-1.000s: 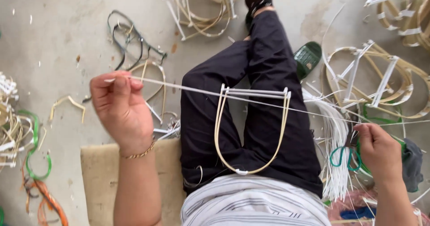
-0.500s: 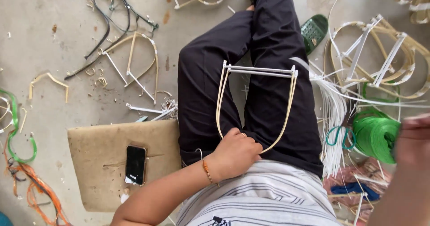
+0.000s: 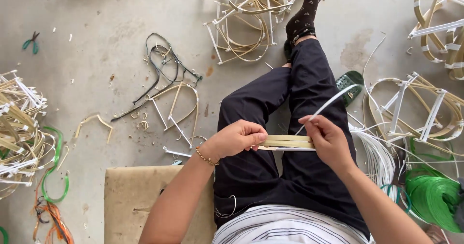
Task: The recorder is assembling and wrapping curved bamboo or wooden frames with white plastic strips in a workshop environment.
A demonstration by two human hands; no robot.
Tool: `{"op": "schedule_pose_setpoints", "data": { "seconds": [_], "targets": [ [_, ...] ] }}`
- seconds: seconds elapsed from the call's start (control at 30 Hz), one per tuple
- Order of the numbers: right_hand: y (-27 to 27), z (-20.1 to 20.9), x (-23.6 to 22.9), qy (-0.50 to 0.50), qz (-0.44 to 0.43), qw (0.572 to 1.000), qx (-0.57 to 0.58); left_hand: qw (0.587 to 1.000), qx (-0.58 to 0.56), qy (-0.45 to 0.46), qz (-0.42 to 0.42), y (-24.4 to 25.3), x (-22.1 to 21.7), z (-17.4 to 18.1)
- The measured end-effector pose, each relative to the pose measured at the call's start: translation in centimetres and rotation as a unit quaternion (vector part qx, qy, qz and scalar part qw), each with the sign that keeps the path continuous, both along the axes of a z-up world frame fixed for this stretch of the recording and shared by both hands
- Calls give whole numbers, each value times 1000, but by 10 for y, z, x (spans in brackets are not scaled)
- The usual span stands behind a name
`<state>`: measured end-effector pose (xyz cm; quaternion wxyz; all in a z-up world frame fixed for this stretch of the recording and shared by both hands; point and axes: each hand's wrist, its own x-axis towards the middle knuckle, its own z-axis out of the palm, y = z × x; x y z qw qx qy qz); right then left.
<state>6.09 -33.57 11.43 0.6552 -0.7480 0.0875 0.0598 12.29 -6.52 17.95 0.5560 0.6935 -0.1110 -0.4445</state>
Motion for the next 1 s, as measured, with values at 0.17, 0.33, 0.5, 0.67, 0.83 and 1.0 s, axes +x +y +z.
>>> {"op": "schedule_pose_setpoints", "data": {
  "seconds": [0.17,0.33,0.5,0.67,0.83,1.0],
  "targets": [
    [11,3,-14,-100,-69,988,-96,999,-27,39,1,0,13,-18],
    [15,3,-9,-47,-97,991,-77,999,-47,-7,-23,-6,26,-17],
    [-8,-16,-5,-93,-99,991,-14,992,-42,-115,4,-22,14,4],
    [-13,25,-22,-167,-104,969,149,969,31,-245,7,-24,15,11],
    [9,45,-21,-389,132,907,-90,979,57,-191,-30,-28,16,12],
    [14,37,-14,-475,135,834,-244,986,22,-163,-24,-26,11,17]
  ]
}}
